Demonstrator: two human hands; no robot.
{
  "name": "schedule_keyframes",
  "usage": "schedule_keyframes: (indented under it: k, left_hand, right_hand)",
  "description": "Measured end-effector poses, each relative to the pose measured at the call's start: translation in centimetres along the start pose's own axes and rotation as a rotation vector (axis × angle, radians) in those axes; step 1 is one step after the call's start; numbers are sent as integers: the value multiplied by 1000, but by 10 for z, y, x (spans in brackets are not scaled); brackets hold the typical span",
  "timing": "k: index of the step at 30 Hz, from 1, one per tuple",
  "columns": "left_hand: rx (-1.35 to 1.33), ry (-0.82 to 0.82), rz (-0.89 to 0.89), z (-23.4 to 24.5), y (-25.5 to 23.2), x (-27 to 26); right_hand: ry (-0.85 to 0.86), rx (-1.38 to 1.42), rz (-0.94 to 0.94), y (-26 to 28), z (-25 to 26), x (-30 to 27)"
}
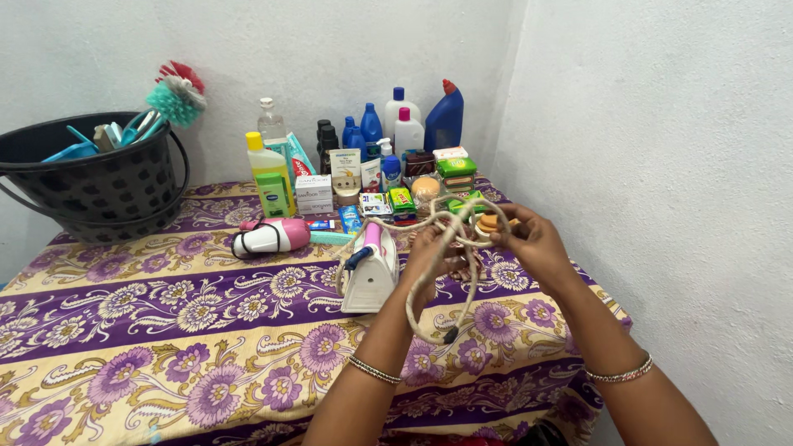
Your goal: The person wipes the surface of a white electric iron with a red and white checkered cloth. They then wrap the iron's power cord around the body of the iron. Finally, they remove a mop, a scrub brush, and a blue cup from a black bucket and place them on the table.
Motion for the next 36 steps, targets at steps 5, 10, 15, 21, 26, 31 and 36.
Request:
schedule_keyframes:
  k: [5, 10, 15, 21, 26, 31, 36]
  left_hand:
    - [499, 10, 282, -7, -5, -24]
    - [1514, -204, -32, -24, -55, -45]
    - [1546, 80, -709, -38, -43, -33]
    - [1669, 547, 9, -17, 31, 0]
    - [1871, 535, 207, -5, 46, -24]
    - [1486, 231, 161, 2, 26, -14]
    - [628, 417, -31, -43, -39, -34]
  right_hand:
    - [-81, 124, 188, -10, 14, 7]
    - [-99, -29, 441, -2, 12, 3]
    - [-110, -72, 632, 27, 14, -1]
    - [-107, 59, 662, 44, 24, 5]
    - [-197, 107, 753, 56, 49, -6]
    - [-257, 205, 726, 51, 72, -11]
    - [-356, 125, 708, 33, 56, 4]
Point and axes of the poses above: each hand's wrist, its own x-axis towards the middle knuckle, its own z-axis out of the back of the hand, y = z × x, the point moved 5 cm from there along x, towards the middle knuckle, and after that the axes turned 1 degree about x, right-handed, at the moved point
